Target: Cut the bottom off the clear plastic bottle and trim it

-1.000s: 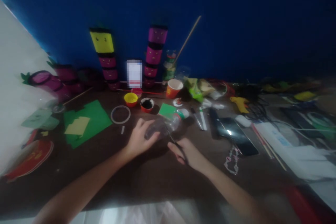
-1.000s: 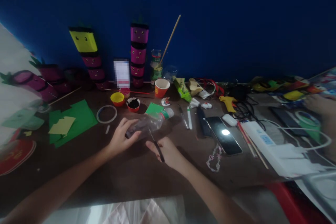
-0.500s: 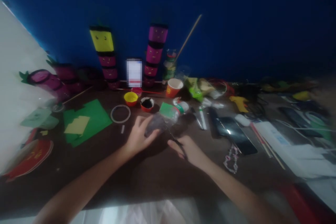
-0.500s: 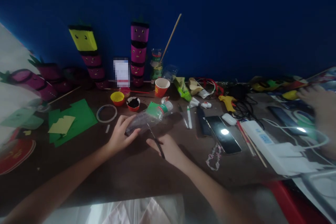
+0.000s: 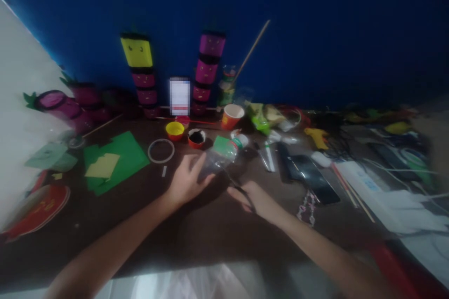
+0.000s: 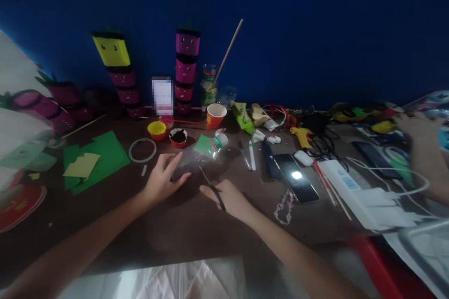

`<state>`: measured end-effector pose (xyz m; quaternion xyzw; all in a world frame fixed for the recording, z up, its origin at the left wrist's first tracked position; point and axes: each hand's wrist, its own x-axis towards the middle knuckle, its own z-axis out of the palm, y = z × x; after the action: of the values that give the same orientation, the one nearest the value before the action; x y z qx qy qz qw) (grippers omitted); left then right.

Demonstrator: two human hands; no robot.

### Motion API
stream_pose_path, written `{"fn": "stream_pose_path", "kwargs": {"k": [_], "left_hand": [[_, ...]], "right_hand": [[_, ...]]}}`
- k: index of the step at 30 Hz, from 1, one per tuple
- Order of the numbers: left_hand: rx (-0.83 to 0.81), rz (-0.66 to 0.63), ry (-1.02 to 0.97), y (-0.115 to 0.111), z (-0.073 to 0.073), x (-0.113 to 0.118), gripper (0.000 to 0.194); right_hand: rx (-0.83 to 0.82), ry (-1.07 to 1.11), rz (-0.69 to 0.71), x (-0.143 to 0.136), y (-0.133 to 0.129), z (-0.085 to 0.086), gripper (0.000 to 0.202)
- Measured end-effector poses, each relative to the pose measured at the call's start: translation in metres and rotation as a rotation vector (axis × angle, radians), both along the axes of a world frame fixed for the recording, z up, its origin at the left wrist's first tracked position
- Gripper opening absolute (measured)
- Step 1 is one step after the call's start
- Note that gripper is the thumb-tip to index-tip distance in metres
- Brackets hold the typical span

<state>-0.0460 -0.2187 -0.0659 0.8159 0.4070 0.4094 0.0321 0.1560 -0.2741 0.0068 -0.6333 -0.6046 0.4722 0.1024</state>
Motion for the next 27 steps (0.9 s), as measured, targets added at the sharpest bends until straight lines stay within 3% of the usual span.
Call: {"fn": "stream_pose_path", "kwargs": {"k": [5, 11, 23, 27], "left_hand": [[-0.024, -0.009, 0.008, -0.002, -0.001, 0.000, 0.057], [-0.289, -0.036, -0.115, -0.007, 0.001, 0.002, 0.051], [-0.382, -0.046, -0.108, -0.008, 0.007, 0.000, 0.048], [-0.371, -0.057, -0.090, -0.007, 0.006, 0.000, 0.048]], "right_hand": [[-0.007, 0.017, 0.035, 0.003, -0.001, 0.003, 0.059], [-0.051, 0.085, 0.032, 0.001, 0.003, 0.002, 0.064], [-0.042, 0.169, 0.039, -0.002, 0.010, -0.012, 0.057], [-0.068, 0.136, 0.050, -0.002, 0.013, -0.008, 0.054]]}}
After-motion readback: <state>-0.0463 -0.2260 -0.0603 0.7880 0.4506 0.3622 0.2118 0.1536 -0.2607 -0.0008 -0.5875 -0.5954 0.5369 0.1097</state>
